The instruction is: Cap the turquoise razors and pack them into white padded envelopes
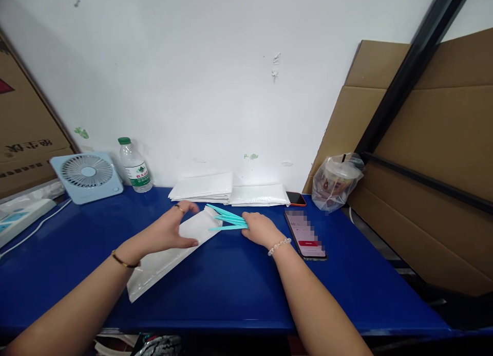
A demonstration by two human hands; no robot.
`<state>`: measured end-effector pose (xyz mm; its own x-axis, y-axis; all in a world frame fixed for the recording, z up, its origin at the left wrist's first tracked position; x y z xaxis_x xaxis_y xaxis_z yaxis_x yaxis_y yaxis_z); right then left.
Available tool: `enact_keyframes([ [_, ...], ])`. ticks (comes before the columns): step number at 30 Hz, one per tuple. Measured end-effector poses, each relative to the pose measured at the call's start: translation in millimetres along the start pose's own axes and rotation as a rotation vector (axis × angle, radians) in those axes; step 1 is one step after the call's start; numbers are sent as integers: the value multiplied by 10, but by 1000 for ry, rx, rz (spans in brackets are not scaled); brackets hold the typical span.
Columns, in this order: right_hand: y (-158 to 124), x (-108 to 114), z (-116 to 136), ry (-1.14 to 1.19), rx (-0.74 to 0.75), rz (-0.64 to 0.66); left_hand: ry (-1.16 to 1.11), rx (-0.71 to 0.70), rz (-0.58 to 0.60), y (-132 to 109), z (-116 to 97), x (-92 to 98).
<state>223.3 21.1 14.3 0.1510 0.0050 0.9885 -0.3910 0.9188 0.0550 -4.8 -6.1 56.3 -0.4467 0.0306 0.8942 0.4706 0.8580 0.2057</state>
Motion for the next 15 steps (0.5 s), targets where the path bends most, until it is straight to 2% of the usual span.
enact_keyframes([
  [2, 3, -7, 68, -26, 11, -8, 183, -79, -114, 142, -180, -67],
  [5, -10, 10, 179, -39, 62, -20, 367, -226, -73, 337, -400, -340],
  [9, -45, 72, 282, -80, 119, -44, 430, -128, 22, 476, -335, -588],
  [15, -43, 79, 356, -148, 135, -64, 361, -4, 34, 416, -221, -540],
])
Point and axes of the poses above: each hand's wrist, its own y-axis towards the middle knuckle, its own x-axis out of the back of the hand, z = x × y, the point moved 5 cm from there along y, towards the middle knuckle, and after that the axes turned 3 degrees about -z, right-handed, at the moved point
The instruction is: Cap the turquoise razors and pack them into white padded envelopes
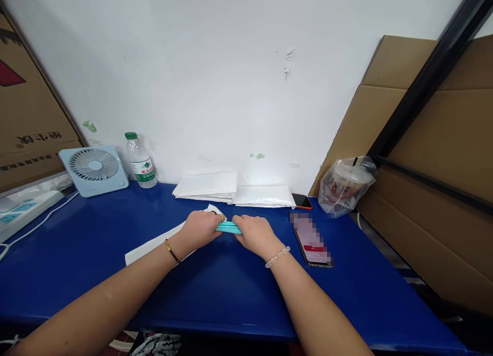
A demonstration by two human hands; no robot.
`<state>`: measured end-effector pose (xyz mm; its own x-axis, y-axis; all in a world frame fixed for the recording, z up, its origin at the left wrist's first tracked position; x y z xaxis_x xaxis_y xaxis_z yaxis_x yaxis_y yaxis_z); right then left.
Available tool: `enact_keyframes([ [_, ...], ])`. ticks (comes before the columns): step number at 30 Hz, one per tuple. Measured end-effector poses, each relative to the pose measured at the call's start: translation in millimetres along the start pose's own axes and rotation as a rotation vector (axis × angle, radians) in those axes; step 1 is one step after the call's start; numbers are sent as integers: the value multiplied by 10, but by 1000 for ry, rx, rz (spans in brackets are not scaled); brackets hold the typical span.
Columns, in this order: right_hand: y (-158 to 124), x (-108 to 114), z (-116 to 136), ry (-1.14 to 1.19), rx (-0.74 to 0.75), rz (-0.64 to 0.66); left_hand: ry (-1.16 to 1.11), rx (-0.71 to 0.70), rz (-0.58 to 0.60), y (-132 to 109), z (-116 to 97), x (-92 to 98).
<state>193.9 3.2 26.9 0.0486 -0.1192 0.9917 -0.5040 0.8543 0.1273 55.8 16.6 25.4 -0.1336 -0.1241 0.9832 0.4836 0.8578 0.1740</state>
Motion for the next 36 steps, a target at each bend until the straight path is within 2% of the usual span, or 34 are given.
enact_keyframes([
  [2, 10, -33, -47, 0, -7, 18, -31, 79, -18, -44, 84, 50],
  [4, 14, -60, -155, -2, -47, 30, -43, 227, -19, -96, 237, 65],
  [6, 11, -68, -284, 1, -99, 24, -59, 372, 61, -151, 400, 2],
  [8, 9, -64, -380, 12, -123, 10, -92, 398, 151, -177, 482, -90],
  [10, 11, -69, -419, 22, -103, 13, -120, 332, 174, -168, 480, -149],
  [15, 7, -138, -473, -27, -70, 88, -119, 141, 125, -130, 389, -143],
  [21, -12, -144, -567, -111, -91, 109, -199, 68, 85, -144, 437, -74],
  [25, 6, -70, -466, -150, -90, 89, -294, 18, 75, -155, 385, -41],
  [31, 49, -31, -157, -156, -27, 75, -422, -140, 71, -179, 197, -26],
  [36, 82, -114, -64, -20, -28, 88, -346, -139, 107, -183, 173, -131],
])
Point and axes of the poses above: each hand's wrist, its own y-axis towards the middle knuckle, its own x-axis out of the back of the hand, z = x × y, the point moved 5 cm from there along y, towards the middle knuckle, and after that the axes turned 3 degrees about -z, right-handed, at the moved point
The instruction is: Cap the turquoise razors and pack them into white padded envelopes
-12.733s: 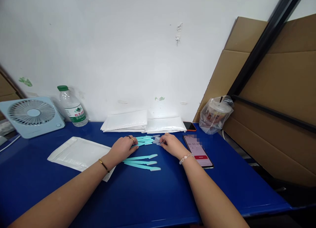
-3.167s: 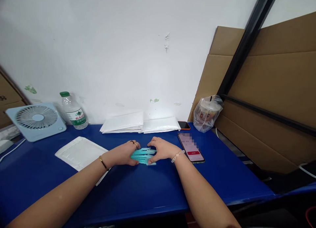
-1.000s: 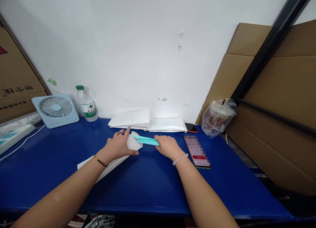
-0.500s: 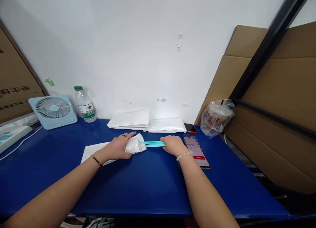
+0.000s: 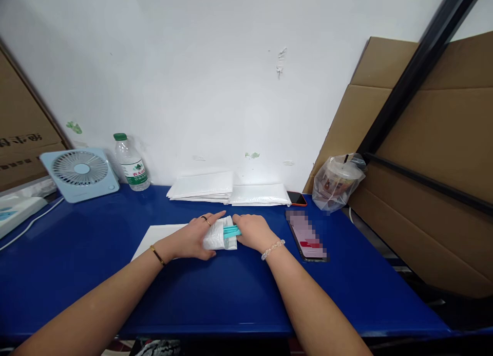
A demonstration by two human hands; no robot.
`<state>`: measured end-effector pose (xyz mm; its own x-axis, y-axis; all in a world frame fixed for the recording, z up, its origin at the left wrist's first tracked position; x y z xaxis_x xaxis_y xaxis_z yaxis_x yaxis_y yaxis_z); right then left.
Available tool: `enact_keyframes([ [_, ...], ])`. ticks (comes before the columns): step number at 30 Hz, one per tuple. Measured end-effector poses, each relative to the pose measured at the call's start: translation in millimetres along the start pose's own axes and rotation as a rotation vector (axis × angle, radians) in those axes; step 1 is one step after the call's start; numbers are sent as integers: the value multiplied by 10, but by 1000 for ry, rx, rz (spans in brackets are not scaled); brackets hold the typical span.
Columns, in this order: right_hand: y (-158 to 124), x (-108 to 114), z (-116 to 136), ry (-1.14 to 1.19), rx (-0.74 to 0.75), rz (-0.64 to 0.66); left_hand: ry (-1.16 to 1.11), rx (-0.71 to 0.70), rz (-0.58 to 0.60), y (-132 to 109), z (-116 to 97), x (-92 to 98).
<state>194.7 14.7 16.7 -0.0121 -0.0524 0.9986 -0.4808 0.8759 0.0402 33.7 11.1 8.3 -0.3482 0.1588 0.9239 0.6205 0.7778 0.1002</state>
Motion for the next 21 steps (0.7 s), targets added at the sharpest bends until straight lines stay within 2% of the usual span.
enact_keyframes([
  [5, -25, -22, -123, 97, -15, 48, 116, 82, 14, -14, 111, -35],
  [13, -190, 241, -159, -91, -46, -144, 110, 110, 4, -5, 98, -32],
  [17, -162, 123, -262, 6, -54, -89, 98, 118, 8, -5, 105, -31],
  [21, -124, -18, -423, 262, -29, 20, 91, 122, 24, -7, 119, -32],
])
Point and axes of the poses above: each hand's wrist, its own y-axis towards the middle knuckle, its own x-axis out of the back of the hand, z = x × y, the point moved 5 cm from there along y, towards the middle knuckle, and after that the axes turned 3 degrees about -z, right-handed, at the moved point
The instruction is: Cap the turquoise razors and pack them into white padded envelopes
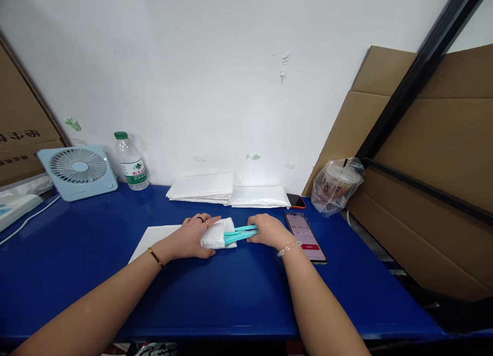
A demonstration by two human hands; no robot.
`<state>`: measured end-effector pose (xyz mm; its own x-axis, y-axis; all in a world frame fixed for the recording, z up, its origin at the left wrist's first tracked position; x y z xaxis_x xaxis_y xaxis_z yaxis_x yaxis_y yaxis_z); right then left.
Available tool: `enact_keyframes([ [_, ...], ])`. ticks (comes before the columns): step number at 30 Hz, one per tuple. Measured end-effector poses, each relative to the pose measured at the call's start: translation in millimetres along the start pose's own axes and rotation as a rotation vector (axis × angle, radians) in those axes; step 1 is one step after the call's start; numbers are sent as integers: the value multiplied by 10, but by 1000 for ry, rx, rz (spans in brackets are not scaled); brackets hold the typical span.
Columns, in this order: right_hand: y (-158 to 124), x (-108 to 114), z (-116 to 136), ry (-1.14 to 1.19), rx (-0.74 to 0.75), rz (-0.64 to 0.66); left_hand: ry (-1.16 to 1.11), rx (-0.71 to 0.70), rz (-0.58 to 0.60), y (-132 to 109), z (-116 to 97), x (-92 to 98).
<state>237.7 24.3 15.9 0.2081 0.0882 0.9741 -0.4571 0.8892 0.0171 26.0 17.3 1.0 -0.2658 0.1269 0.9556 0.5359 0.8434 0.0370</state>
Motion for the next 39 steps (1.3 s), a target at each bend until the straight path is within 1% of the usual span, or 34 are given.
enact_keyframes([
  [3, -21, 4, -89, 191, 8, 92, -5, -6, -5, 1, 8, -2],
  [5, -47, 27, -122, 283, 9, 131, -5, -9, -9, 5, 17, -10],
  [7, -65, 43, -151, 311, -8, 148, -6, -17, -13, 10, 25, -19],
  [10, -66, 39, -186, 282, -38, 147, -2, -21, -13, 17, 29, -23],
  [13, -67, 24, -221, 294, -38, 164, -7, -12, 0, 17, 23, -11],
  [15, -83, 55, -284, 303, -42, 135, -17, -12, 9, 14, 15, -1],
  [16, -95, 88, -329, 302, -51, 98, -20, -15, 11, 12, 12, 3],
  [18, -122, 179, -421, 298, -76, -15, -22, -16, 10, 10, 13, 4],
  [20, -138, 247, -447, 308, -75, -102, -20, -17, 8, 11, 19, 0],
  [21, -134, 256, -414, 309, -54, -114, -20, -21, 4, 11, 18, -1],
  [23, -97, 221, -252, 286, 21, -87, -16, -36, -8, 12, 6, 5],
  [25, -36, 146, -13, 242, 102, -43, -5, -53, -25, 10, -19, 21],
  [27, 24, 90, 230, 253, 189, -33, 12, -59, -39, 7, -45, 40],
  [29, 57, 92, 375, 317, 241, -72, 18, -58, -46, 5, -63, 53],
  [30, 59, 110, 388, 345, 242, -98, 14, -55, -46, 5, -66, 56],
  [32, 35, 151, 298, 368, 191, -135, -4, -51, -38, 9, -64, 51],
  [33, 13, 158, 215, 360, 150, -128, -13, -52, -34, 12, -59, 46],
  [34, -11, 146, 125, 342, 110, -93, -20, -55, -31, 17, -54, 40],
  [36, -51, 76, -25, 283, 49, 23, -22, -59, -32, 29, -40, 27],
  [38, -61, 2, -85, 221, 23, 83, -14, -60, -40, 39, -28, 16],
  [39, -50, -28, -73, 194, 24, 87, -11, -61, -43, 42, -26, 12],
])
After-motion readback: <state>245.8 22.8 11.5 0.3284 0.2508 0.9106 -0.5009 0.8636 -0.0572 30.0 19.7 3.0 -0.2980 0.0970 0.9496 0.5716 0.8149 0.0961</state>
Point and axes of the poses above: each hand's wrist, its own y-axis towards the middle knuckle, its own x-axis out of the back of the hand, z = x × y, the point moved 5 cm from there along y, towards the middle knuckle, and after that the axes turned 3 degrees about -z, right-handed, at the moved point
